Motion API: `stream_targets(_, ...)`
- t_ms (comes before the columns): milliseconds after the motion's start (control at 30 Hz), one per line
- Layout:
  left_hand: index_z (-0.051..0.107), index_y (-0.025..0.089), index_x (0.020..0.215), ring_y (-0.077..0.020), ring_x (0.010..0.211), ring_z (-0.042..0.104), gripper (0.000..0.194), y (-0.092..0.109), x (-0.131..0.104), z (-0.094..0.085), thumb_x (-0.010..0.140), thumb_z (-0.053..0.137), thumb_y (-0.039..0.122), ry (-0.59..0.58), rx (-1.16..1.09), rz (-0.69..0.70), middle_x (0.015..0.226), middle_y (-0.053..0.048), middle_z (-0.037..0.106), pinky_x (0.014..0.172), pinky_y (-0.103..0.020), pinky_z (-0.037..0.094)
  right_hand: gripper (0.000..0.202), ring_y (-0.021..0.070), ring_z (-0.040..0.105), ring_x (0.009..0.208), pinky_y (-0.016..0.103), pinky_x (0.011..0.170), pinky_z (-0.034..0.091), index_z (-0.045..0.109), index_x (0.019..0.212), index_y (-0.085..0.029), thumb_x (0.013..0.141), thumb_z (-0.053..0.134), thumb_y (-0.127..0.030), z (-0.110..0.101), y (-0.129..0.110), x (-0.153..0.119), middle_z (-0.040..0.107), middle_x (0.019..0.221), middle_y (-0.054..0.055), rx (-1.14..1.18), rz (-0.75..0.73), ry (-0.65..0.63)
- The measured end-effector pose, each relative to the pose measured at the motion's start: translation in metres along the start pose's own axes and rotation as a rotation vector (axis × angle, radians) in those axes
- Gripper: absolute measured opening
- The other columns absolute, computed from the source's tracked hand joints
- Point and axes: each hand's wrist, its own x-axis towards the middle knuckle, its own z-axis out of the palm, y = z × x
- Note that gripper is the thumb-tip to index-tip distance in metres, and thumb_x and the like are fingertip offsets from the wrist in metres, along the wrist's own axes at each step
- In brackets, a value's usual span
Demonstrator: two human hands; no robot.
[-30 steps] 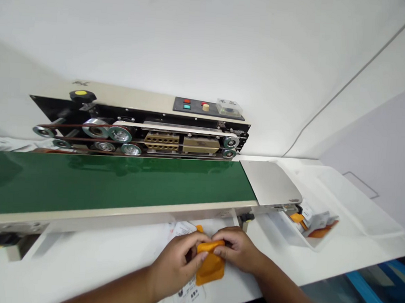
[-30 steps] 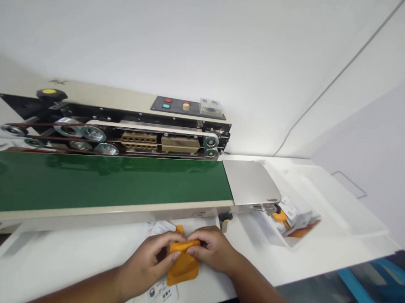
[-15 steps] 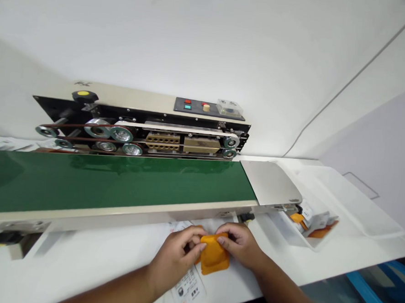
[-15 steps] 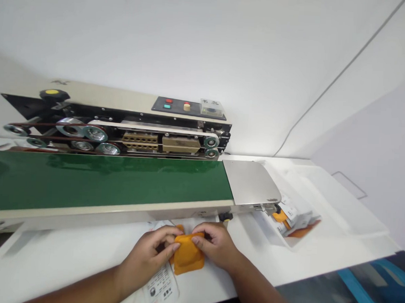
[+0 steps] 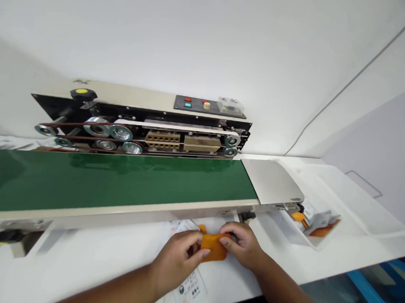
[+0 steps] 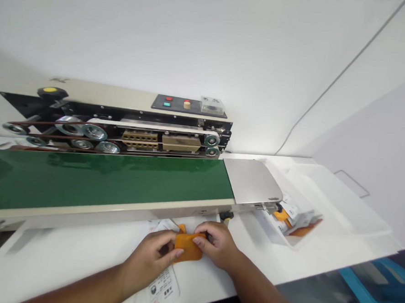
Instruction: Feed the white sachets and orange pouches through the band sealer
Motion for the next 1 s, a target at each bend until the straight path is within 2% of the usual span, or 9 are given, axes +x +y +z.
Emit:
stream_targets(133,0.063,0.018,0.078,-0.0142,0.065,0.051,0.016,-0.0021,0.0008,-0.0018,0.092,0.06,0.024,0.08,0.017,0.038,0.071,0.001,0.056,0.063,-0.025,0.038,0.026,0.0139,0.057,0.062,0.025,0.059,0.042,0.067,0.087,-0.02,0.093,0.062,-0.045,-0.0007,-0.0018,0.0005,0.063,0.07,0.0,-0.012,-0.025,-0.041)
stream_targets(233,0.064,0.018,0.082,-0.0148,0.068,0.051,0.013,-0.0026,0.0019,-0.0029,0.093,0.06,0.025,0.077,0.018,0.05,0.075,0.0,0.058,0.064,-0.026,0.038,0.027,0.0137,0.056,0.062,0.025,0.06,0.04,0.066,0.084,-0.02,0.095,0.06,-0.044,-0.0014,-0.004,0.0017,0.062,0.069,0.0,-0.027,-0.025,-0.079)
stream_targets(333,0.063,0.018,0.083,-0.0144,0.068,0.05,0.009,-0.0028,0.0018,-0.002,0.091,0.063,0.023,0.045,0.026,0.07,0.075,0.001,0.056,0.063,-0.025,0.038,0.027,0.0137,0.057,0.063,0.025,0.06,0.04,0.065,0.083,-0.02,0.096,0.058,-0.043,-0.0019,-0.0039,0.0022,0.062,0.069,0.0,-0.023,-0.016,-0.05)
stream_targets(567,0.048,0.018,0.065,-0.0118,0.06,0.045,0.029,-0.0053,0.0019,0.0012,0.087,0.066,0.022,0.092,0.051,0.053,0.064,0.004,0.052,0.058,-0.023,0.032,0.027,0.0132,0.055,0.062,0.025,0.059,0.039,0.064,0.081,-0.02,0.096,0.058,-0.042,-0.0026,-0.0017,0.0004,0.061,0.068,0.0,-0.023,-0.031,-0.017)
stream_targets(1000,0.046,0.018,0.062,-0.0115,0.057,0.045,0.034,-0.0063,0.0017,0.0016,0.084,0.071,0.024,0.128,0.055,0.068,0.059,0.005,0.051,0.057,-0.022,0.032,0.024,0.0139,0.055,0.061,0.026,0.059,0.04,0.063,0.082,-0.02,0.097,0.057,-0.038,-0.0031,-0.0039,-0.0002,0.06,0.068,0.0,-0.024,-0.066,0.007)
